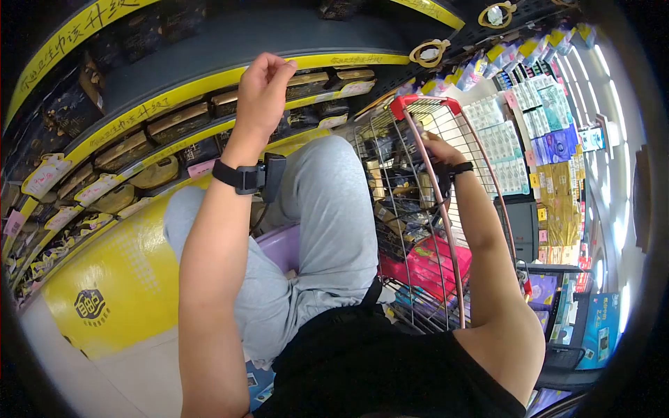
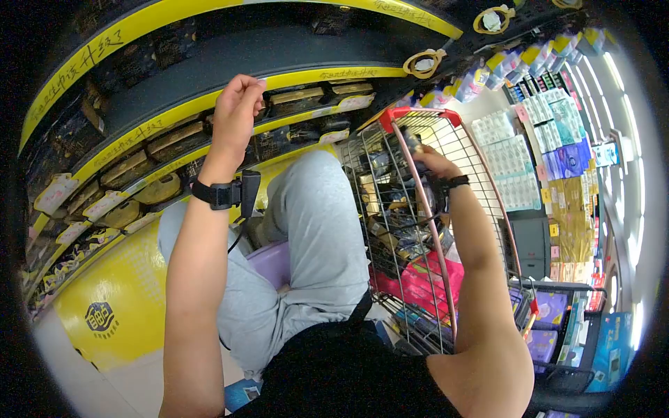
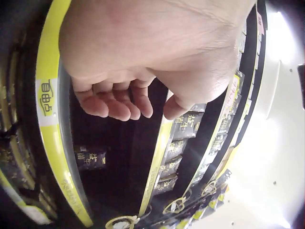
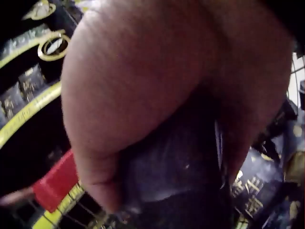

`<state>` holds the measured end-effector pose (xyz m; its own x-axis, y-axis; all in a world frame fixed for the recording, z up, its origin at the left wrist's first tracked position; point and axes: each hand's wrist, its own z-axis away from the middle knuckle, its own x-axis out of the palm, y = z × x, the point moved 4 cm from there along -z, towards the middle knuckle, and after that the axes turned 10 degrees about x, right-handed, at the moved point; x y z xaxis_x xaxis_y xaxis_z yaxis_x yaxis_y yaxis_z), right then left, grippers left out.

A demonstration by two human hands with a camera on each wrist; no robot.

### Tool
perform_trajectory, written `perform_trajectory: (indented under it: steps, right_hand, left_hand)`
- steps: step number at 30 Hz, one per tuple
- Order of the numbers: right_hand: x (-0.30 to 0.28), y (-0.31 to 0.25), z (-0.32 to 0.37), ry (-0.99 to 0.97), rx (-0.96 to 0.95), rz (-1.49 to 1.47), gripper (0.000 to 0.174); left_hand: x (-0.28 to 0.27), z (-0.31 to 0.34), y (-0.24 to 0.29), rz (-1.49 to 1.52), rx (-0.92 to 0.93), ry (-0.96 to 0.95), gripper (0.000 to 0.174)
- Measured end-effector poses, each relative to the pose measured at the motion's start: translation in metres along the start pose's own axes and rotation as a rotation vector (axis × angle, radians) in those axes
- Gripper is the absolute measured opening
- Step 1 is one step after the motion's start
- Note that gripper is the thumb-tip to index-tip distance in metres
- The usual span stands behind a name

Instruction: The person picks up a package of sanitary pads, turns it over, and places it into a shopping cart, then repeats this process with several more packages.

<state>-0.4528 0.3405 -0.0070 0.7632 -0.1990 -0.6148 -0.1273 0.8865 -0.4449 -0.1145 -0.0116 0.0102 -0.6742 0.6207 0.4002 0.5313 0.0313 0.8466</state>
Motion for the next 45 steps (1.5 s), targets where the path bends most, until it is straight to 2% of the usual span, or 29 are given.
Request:
perform_trajectory:
  steps: [1, 2, 3, 6, 9, 12, 13, 15, 16, 17, 18, 19, 20, 21, 23, 25, 26, 27, 28, 29, 31, 32, 33, 34, 36, 37, 38, 41, 45]
  right_hand:
    - [-0.008, -0.008, 0.019, 0.043, 0.017, -0.092, 0.045]
    - [-0.021, -0.009, 0.039, 0.212, 0.141, -0.105, 0.050]
    - [-0.043, 0.010, 0.028, 0.101, 0.114, -0.248, 0.057]
    - [-0.070, 0.008, 0.030, 0.096, -0.113, -0.853, 0.048]
    - [-0.076, -0.031, 0.036, -0.323, -0.302, -1.070, 0.059]
    - [-0.011, -0.122, 0.079, -0.304, -0.338, -1.040, 0.060]
    - [0.009, -0.140, 0.074, -0.476, -0.385, -0.999, 0.059]
    - [0.072, -0.194, 0.100, -0.511, -0.371, -0.905, 0.059]
    - [0.102, -0.213, 0.098, -0.677, -0.339, -0.982, 0.060]
    - [0.127, -0.230, 0.105, -0.887, -0.298, -0.940, 0.064]
    - [0.156, -0.246, 0.116, -0.828, -0.202, -0.997, 0.068]
    - [0.185, -0.260, 0.119, -1.076, -0.167, -0.986, 0.068]
    - [0.207, -0.273, 0.131, -1.176, -0.058, -1.020, 0.068]
    - [0.226, -0.283, 0.133, -1.308, -0.208, -0.905, 0.068]
    - [0.260, -0.303, 0.129, -1.411, -0.385, -0.676, 0.072]
    - [0.286, -0.318, 0.129, -1.203, -0.447, -0.545, 0.073]
    - [0.298, -0.321, 0.122, -1.181, -0.447, -0.538, 0.074]
    - [0.308, -0.323, 0.111, -1.356, -0.503, -0.586, 0.066]
    - [0.314, -0.327, 0.108, -1.226, -0.461, -0.657, 0.060]
    - [0.320, -0.329, 0.106, -1.098, -0.414, -0.726, 0.055]
    - [0.339, -0.329, 0.078, -1.078, -0.429, -0.893, 0.049]
    - [0.344, -0.328, 0.070, -1.268, -0.489, -0.945, 0.044]
    - [0.353, -0.323, 0.060, -1.458, -0.363, -1.125, 0.046]
    - [0.355, -0.320, 0.063, -1.335, -0.379, -1.169, 0.049]
    - [0.343, -0.320, 0.081, -1.383, -0.437, -1.154, 0.054]
    - [0.333, -0.319, 0.094, -1.550, -0.483, -1.100, 0.057]
    - [0.328, -0.318, 0.096, -1.421, -0.484, -1.069, 0.059]
    - [0.316, -0.313, 0.092, -1.364, -0.506, -1.043, 0.060]
    - [0.309, -0.313, 0.073, -1.216, -0.415, -1.150, 0.055]
  left_hand:
    - [0.001, 0.000, 0.000, 0.010, 0.007, 0.008, 0.015]
    - [0.001, 0.000, 0.000, 0.003, 0.007, -0.001, 0.015]
    - [0.000, 0.000, -0.001, -0.004, 0.009, -0.010, 0.015]
    - [0.000, 0.000, 0.003, -0.017, 0.007, -0.016, 0.015]
    - [0.002, 0.002, 0.005, -0.019, 0.009, -0.034, 0.015]
    - [0.004, 0.004, 0.005, -0.059, 0.010, -0.128, 0.018]
    - [0.007, 0.007, 0.011, -0.023, 0.029, -0.188, 0.021]
    - [0.015, 0.014, 0.028, 0.048, 0.067, -0.305, 0.027]
    - [0.014, 0.017, 0.025, 0.140, 0.073, -0.421, 0.053]
    - [0.011, 0.020, 0.030, 0.194, 0.071, -0.410, 0.061]
    - [0.007, 0.026, 0.037, 0.248, 0.068, -0.398, 0.069]
    - [0.003, 0.029, 0.042, 0.302, 0.065, -0.385, 0.077]
    - [-0.012, 0.028, 0.032, 0.314, 0.066, -0.431, 0.085]
    - [-0.022, 0.027, 0.035, 0.367, 0.083, -0.326, 0.091]
    - [-0.050, 0.025, 0.043, 0.459, 0.050, -0.294, 0.090]
    - [-0.074, 0.028, 0.047, 0.567, -0.048, -0.111, 0.086]
    - [-0.088, 0.028, 0.044, 0.532, -0.083, -0.036, 0.086]
    - [-0.103, 0.028, 0.041, 0.493, -0.122, 0.036, 0.086]
    - [-0.106, 0.030, 0.049, 0.460, -0.088, 0.096, 0.078]
    - [-0.109, 0.028, 0.055, 0.382, -0.034, 0.102, 0.073]
    - [-0.111, 0.026, 0.065, 0.223, 0.068, 0.109, 0.066]
    - [-0.109, 0.028, 0.068, 0.139, 0.092, 0.135, 0.071]
    - [-0.112, 0.026, 0.064, -0.008, 0.140, 0.108, 0.081]
    - [-0.115, 0.027, 0.060, -0.055, 0.140, 0.110, 0.085]
    - [-0.112, 0.032, 0.061, -0.042, 0.136, 0.120, 0.092]
    - [-0.105, 0.035, 0.068, 0.021, 0.129, 0.128, 0.094]
    - [-0.102, 0.034, 0.072, -0.015, 0.152, 0.080, 0.094]
    - [-0.091, 0.032, 0.065, 0.003, 0.153, 0.071, 0.090]
    - [-0.085, 0.023, 0.038, -0.101, 0.073, 0.216, 0.070]
